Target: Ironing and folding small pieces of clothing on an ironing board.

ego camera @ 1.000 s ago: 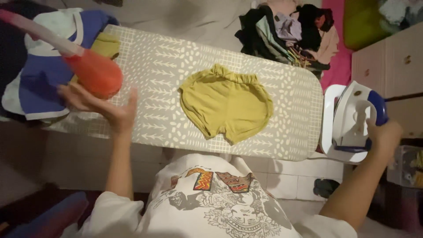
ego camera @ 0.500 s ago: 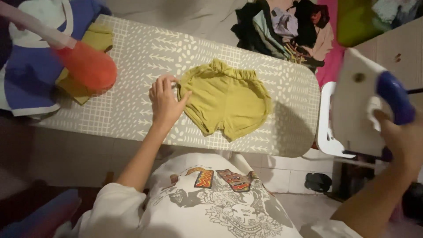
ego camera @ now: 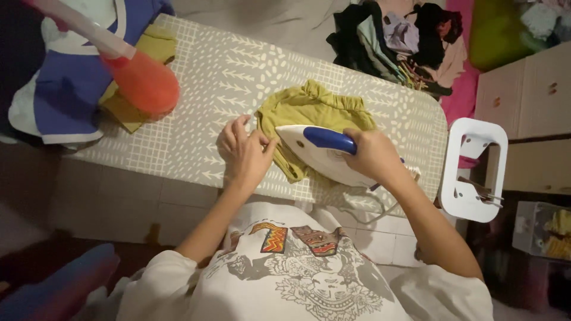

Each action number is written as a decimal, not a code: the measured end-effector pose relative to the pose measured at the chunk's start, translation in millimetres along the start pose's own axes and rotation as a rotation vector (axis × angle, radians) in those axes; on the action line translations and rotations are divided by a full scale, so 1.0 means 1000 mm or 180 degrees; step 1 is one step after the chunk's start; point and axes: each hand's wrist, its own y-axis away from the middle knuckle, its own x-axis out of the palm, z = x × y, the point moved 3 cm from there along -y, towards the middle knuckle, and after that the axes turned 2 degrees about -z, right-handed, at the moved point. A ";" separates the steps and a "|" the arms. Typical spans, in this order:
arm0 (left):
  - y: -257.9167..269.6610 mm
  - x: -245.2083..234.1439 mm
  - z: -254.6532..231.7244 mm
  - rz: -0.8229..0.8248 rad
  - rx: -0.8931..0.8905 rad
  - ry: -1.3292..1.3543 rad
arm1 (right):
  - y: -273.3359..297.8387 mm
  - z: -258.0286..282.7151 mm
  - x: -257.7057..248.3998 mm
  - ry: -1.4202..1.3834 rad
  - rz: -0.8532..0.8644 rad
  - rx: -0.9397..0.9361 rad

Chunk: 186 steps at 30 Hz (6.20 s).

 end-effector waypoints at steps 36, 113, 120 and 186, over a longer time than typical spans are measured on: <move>-0.008 0.001 0.032 0.0029 -0.0345 0.0178 | -0.007 0.011 0.004 0.0102 0.0112 -0.0091; -0.030 0.013 0.021 0.0113 0.0721 -0.0405 | 0.020 0.078 -0.002 -0.1087 0.0081 0.0423; -0.033 0.013 0.020 -0.0008 0.0802 -0.0464 | 0.032 0.061 -0.003 -0.1141 -0.0082 0.0025; 0.031 0.033 -0.045 0.1016 0.2282 0.0262 | -0.031 -0.025 -0.068 0.0470 -0.0742 -0.0365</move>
